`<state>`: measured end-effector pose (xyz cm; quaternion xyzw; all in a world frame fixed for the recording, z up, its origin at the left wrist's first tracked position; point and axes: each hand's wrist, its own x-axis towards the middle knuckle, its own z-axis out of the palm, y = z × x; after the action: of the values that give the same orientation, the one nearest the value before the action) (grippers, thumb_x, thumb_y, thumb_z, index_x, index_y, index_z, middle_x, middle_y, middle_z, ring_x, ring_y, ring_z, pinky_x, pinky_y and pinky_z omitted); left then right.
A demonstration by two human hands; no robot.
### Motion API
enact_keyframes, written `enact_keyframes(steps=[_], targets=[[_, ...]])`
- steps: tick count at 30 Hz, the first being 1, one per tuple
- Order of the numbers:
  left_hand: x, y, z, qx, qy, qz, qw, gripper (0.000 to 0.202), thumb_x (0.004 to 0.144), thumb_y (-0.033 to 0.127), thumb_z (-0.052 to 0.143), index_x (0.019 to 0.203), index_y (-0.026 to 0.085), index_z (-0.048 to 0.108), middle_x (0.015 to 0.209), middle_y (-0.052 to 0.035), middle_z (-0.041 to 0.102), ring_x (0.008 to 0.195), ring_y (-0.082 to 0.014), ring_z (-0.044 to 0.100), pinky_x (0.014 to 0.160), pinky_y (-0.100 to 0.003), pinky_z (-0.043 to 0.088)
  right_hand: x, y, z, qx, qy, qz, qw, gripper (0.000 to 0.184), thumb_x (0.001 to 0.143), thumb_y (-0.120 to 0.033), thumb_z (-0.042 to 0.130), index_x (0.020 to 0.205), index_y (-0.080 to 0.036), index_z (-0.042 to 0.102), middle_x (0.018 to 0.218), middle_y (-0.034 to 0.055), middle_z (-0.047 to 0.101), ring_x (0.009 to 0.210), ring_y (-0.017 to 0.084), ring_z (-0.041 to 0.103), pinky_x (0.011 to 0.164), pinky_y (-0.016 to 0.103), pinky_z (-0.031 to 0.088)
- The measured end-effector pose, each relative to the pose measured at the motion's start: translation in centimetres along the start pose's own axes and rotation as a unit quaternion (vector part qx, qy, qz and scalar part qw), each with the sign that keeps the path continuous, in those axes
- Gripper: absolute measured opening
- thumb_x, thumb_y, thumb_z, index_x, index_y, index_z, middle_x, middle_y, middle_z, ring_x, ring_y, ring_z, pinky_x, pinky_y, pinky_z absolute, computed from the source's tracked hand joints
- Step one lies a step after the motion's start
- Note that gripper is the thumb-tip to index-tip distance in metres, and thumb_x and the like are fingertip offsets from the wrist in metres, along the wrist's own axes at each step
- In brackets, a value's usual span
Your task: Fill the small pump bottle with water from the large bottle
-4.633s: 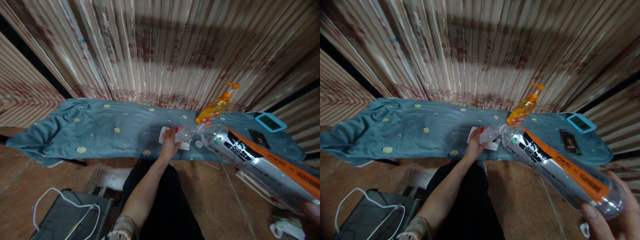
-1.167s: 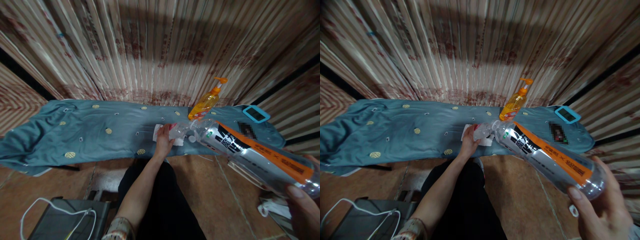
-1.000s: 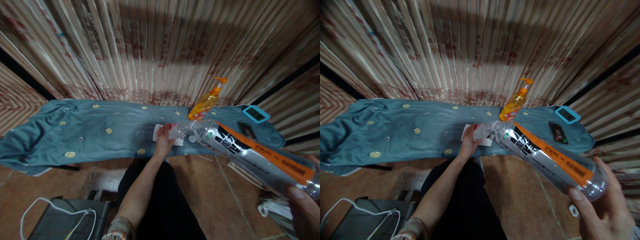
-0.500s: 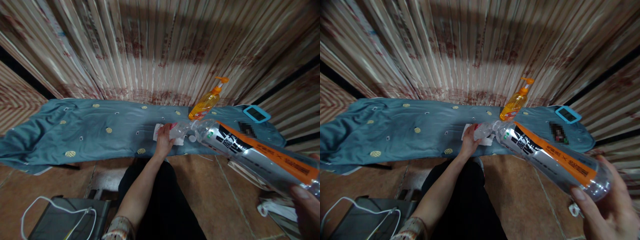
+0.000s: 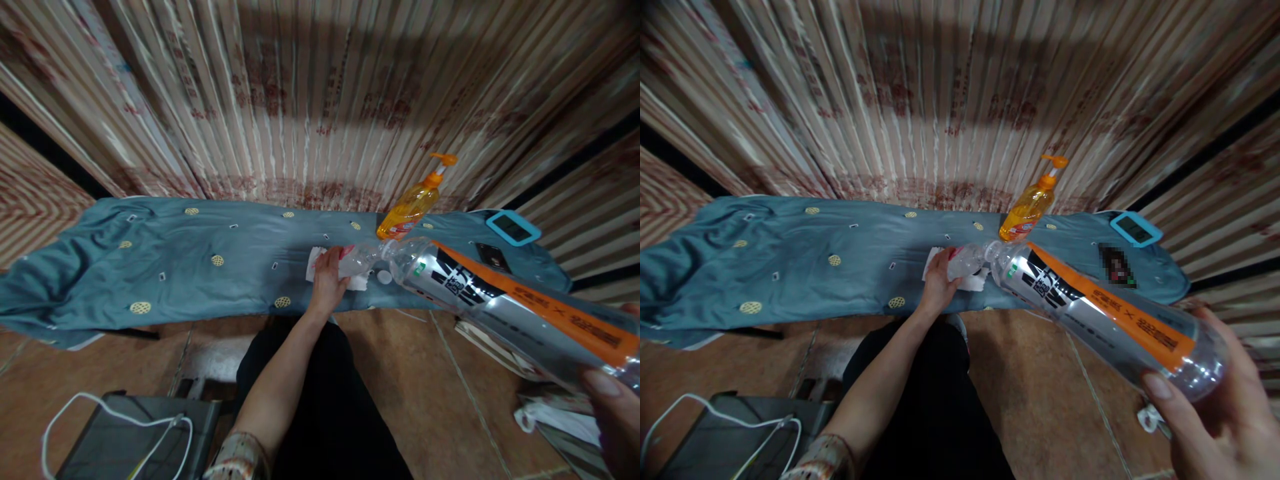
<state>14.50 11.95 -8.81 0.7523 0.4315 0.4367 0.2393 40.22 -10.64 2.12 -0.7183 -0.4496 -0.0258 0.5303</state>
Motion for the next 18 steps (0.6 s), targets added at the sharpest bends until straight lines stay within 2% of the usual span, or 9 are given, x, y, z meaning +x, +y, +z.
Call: enact_keyframes(steps=[3,7,18], targets=[[-0.02,-0.12,0.07,0.002,0.001,0.003,1.0,0.065,0.068,0.005,0.062,0.128,0.018,0.042,0.13,-0.0127,0.055,0.124,-0.0289,0.05,0.109,-0.051,0.038,-0.09,-0.28,0.14,0.035,-0.007,-0.019,0.999,0.098,0.048,-0.067,0.081,0.136,-0.033,0.052,0.122,0.009,0.054,0.111,0.041,0.048,0.102,0.064,0.031],[-0.03,-0.19,0.12,0.005,0.001,0.001,1.0,0.065,0.068,0.004,0.062,0.128,0.017,0.042,0.132,-0.0133,0.054,0.125,-0.0292,0.05,0.109,-0.051,0.037,-0.14,-0.22,0.26,0.054,-0.006,-0.019,0.998,0.098,0.048,-0.065,0.083,0.136,-0.033,0.052,0.123,0.0091,0.053,0.111,0.041,0.048,0.103,0.063,0.03],[0.03,-0.12,0.06,-0.002,-0.004,-0.002,1.0,0.066,0.068,0.005,0.062,0.129,0.02,0.043,0.132,-0.0116,0.054,0.125,-0.0292,0.049,0.109,-0.052,0.038,0.34,0.44,-0.27,-0.001,-0.006,-0.027,1.0,0.1,0.048,-0.076,0.076,0.135,-0.034,0.052,0.125,0.008,0.052,0.105,0.039,0.052,0.099,0.063,0.035]])
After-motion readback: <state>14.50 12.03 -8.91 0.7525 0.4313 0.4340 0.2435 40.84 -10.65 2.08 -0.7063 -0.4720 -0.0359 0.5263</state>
